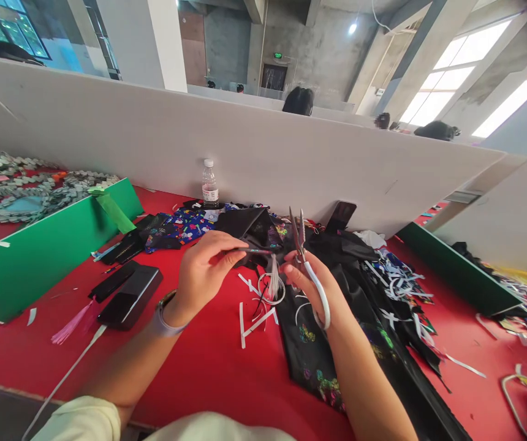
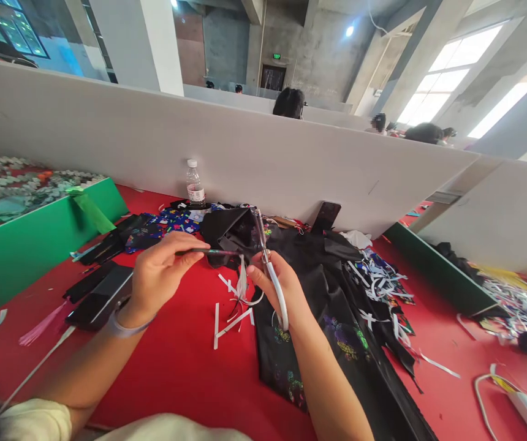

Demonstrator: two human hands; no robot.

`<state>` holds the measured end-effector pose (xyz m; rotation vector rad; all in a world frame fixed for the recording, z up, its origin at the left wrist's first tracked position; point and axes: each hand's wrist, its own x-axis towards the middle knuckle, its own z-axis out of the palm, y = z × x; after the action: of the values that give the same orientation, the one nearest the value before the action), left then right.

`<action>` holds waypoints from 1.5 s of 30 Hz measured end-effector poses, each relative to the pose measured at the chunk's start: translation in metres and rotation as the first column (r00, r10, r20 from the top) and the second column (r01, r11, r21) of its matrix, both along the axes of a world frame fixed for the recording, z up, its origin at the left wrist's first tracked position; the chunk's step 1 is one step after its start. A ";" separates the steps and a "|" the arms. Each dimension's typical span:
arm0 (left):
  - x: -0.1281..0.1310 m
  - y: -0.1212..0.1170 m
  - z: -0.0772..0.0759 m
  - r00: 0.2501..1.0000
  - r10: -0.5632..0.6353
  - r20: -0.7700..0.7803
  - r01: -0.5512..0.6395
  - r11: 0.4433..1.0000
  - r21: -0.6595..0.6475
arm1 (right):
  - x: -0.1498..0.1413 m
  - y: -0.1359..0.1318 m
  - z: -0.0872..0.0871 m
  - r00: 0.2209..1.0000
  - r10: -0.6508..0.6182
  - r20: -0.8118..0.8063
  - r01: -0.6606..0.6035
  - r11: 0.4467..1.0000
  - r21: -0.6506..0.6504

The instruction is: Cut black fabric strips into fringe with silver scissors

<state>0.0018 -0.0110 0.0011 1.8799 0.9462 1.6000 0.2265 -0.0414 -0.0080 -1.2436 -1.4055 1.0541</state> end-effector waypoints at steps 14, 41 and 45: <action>0.026 -0.005 -0.038 0.809 0.329 -0.487 0.173 0.659 0.732 | -0.019 0.007 -0.009 0.787 -0.080 -0.612 -0.057 0.978 -0.200; 0.038 0.010 -0.031 0.821 -0.503 0.270 0.551 0.573 -0.607 | -0.010 0.015 -0.017 0.924 -0.122 -0.361 0.127 0.992 -0.012; 0.036 0.014 -0.033 0.841 -0.505 0.194 0.509 0.616 -0.602 | -0.006 0.017 -0.015 0.903 -0.134 -0.408 0.128 0.991 -0.042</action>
<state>0.0381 0.0031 -0.0319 1.4562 0.7212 0.7895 0.2209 -0.0240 -0.0230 -1.0338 -0.9793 1.1531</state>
